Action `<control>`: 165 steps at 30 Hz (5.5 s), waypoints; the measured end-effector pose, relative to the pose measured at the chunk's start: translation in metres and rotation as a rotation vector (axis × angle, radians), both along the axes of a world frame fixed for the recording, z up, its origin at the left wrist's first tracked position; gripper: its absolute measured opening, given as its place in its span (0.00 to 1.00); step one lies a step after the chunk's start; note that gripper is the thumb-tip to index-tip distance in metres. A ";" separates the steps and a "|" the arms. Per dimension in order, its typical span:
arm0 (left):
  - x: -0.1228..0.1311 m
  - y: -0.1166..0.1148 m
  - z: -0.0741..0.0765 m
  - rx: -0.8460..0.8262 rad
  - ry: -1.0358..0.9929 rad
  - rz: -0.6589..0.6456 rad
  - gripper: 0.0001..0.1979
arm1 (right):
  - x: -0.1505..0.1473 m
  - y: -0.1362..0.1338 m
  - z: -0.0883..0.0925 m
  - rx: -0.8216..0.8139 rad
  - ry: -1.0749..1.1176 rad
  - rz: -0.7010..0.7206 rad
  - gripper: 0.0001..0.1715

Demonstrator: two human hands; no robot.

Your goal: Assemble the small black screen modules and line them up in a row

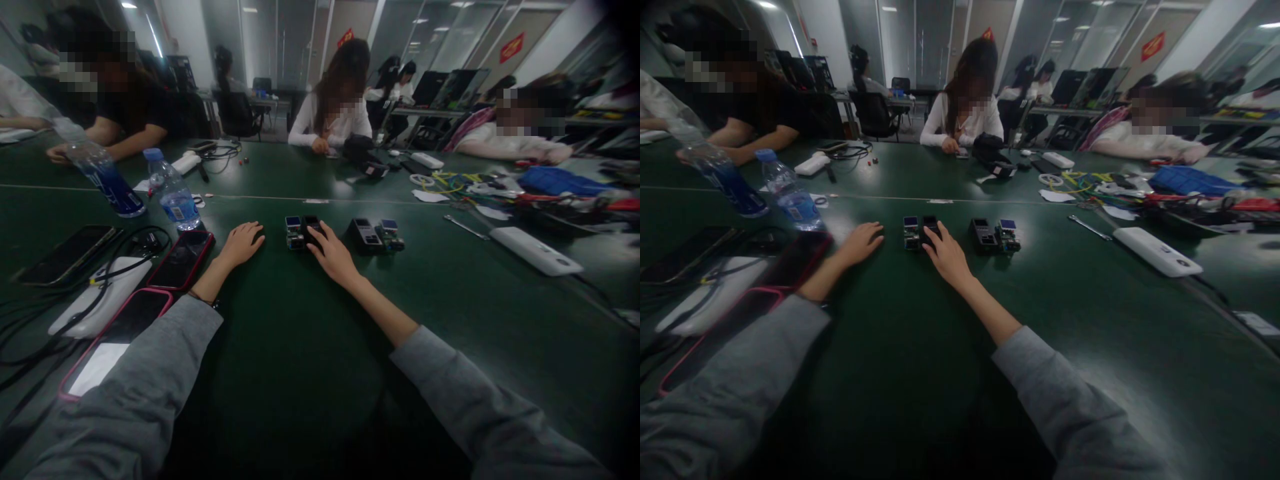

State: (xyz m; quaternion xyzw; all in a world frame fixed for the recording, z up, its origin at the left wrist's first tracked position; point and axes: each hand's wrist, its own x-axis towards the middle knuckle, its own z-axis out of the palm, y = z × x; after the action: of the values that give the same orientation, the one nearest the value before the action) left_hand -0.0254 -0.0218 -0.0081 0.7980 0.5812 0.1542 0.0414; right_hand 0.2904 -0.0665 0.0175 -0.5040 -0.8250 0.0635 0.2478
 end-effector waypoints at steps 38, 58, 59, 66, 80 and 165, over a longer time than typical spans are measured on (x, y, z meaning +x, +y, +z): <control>-0.004 0.003 -0.002 0.004 0.011 -0.001 0.28 | 0.101 0.007 0.010 0.251 0.017 -0.249 0.30; 0.002 -0.004 0.006 -0.004 0.020 0.006 0.27 | 0.113 0.048 -0.031 0.069 0.271 -0.188 0.43; 0.001 -0.003 0.005 -0.001 0.019 0.004 0.27 | 0.113 0.049 -0.032 0.070 0.279 -0.178 0.43; -0.003 0.000 0.002 0.004 0.030 -0.004 0.28 | 0.117 0.050 -0.031 0.040 0.271 -0.135 0.43; -0.001 -0.002 0.003 0.026 0.040 0.000 0.27 | 0.117 0.051 -0.034 0.029 0.242 -0.122 0.42; 0.000 -0.003 0.006 -0.013 0.030 0.002 0.28 | 0.044 -0.018 0.009 0.122 -0.018 0.276 0.35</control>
State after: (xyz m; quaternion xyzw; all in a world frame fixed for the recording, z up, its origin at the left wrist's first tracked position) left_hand -0.0254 -0.0250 -0.0023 0.7992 0.5837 0.1384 0.0377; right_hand 0.3341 -0.0845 0.0266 -0.3704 -0.8909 0.0419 0.2594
